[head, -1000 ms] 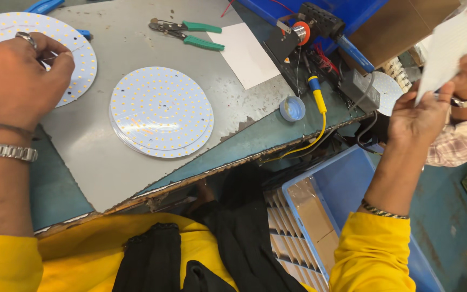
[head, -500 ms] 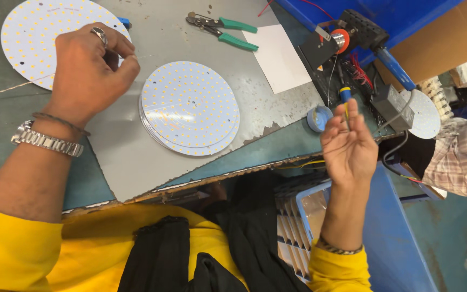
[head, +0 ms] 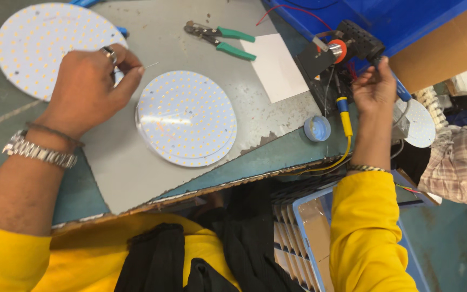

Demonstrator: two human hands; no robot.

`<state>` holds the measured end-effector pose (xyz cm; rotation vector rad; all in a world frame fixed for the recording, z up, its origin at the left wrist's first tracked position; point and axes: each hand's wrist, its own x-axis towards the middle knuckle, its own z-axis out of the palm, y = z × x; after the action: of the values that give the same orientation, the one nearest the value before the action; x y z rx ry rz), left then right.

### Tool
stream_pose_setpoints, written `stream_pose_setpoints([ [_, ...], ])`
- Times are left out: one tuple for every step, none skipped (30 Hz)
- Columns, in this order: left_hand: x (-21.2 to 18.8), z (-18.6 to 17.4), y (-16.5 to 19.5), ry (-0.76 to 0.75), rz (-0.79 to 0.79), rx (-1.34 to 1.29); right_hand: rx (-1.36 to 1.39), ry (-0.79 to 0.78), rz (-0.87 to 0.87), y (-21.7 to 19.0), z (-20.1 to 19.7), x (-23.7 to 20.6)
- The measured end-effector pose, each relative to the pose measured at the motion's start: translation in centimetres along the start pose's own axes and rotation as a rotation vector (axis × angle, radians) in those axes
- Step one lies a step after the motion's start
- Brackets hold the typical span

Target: The person sits at a workbench and solders wires onto round LED light panels using a soldering iron, working through a stack of panels one at a time and setting finished panels aside. They occasionally reach for wire and reposition panels on the bench.

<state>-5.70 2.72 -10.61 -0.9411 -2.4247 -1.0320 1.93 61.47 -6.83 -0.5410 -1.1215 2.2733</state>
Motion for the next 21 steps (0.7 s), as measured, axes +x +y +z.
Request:
stream_pose_setpoints([
  [0.0, 0.0, 0.0, -0.009, -0.016, -0.007, -0.070, -0.022, -0.053, 0.2, 0.0, 0.2],
  [0.0, 0.0, 0.0, -0.021, -0.026, -0.016, -0.138, -0.039, -0.109, 0.3, 0.0, 0.2],
  [0.0, 0.1, 0.0, -0.031, -0.029, 0.008, -0.202, -0.051, -0.165, 0.6, -0.1, 0.1],
  [0.0, 0.2, 0.1, -0.039, -0.026, 0.037, -0.262, -0.019, -0.232, 0.8, -0.2, -0.2],
  [-0.1, 0.2, 0.1, -0.043, -0.023, 0.068, -0.319, 0.014, -0.299, 0.9, -0.4, -0.5],
  [-0.1, 0.2, 0.1, -0.049, -0.028, 0.070, -0.377, 0.051, -0.360, 1.1, -0.6, -0.9],
  [-0.1, 0.3, 0.2, -0.052, -0.035, 0.071, -0.400, 0.072, -0.412, 1.2, -0.7, -1.2],
  [-0.1, 0.4, 0.3, -0.052, -0.040, 0.072, -0.424, 0.094, -0.465, 1.2, -0.8, -1.6],
  [-0.1, 0.5, 0.3, -0.056, -0.059, 0.067, -0.449, 0.118, -0.517, 1.1, -1.0, -1.9],
  [0.0, 0.6, 0.3, -0.064, -0.078, 0.063, -0.434, 0.158, -0.569, 1.0, -1.2, -2.3],
  [0.0, 0.7, 0.3, -0.072, -0.099, 0.059, -0.419, 0.199, -0.619, 1.1, -1.5, -2.8],
  [0.0, 0.8, 0.2, -0.069, -0.108, 0.065, -0.406, 0.238, -0.672, 1.0, -1.8, -3.1],
  [0.0, 0.8, 0.1, -0.071, -0.121, 0.070, -0.394, 0.246, -0.711, 0.9, -2.1, -3.5],
  [-0.1, 0.9, 0.0, -0.080, -0.138, 0.073, -0.386, 0.257, -0.744, 1.1, -2.6, -4.0],
  [-0.2, 0.9, -0.2, -0.073, -0.139, 0.081, -0.381, 0.268, -0.779, 0.8, -3.1, -4.4],
  [-0.4, 0.9, -0.3, -0.069, -0.146, 0.088, -0.341, 0.276, -0.834, 0.5, -3.7, -5.0],
  [-0.6, 0.9, -0.3, -0.070, -0.159, 0.093, -0.308, 0.285, -0.884, 0.3, -4.3, -5.7],
  [-0.8, 0.9, -0.4, -0.069, -0.161, 0.075, -0.277, 0.291, -0.933, 0.0, -4.9, -6.4],
  [-1.0, 0.9, -0.4, -0.065, -0.163, 0.055, -0.264, 0.323, -0.974, -0.4, -5.5, -7.2],
  [-1.1, 1.0, -0.3, -0.063, -0.169, 0.043, -0.253, 0.354, -1.016, -0.9, -6.0, -8.0],
  [-1.1, 1.1, -0.2, -0.062, -0.175, 0.031, -0.240, 0.384, -1.059, -1.4, -6.6, -8.8],
])
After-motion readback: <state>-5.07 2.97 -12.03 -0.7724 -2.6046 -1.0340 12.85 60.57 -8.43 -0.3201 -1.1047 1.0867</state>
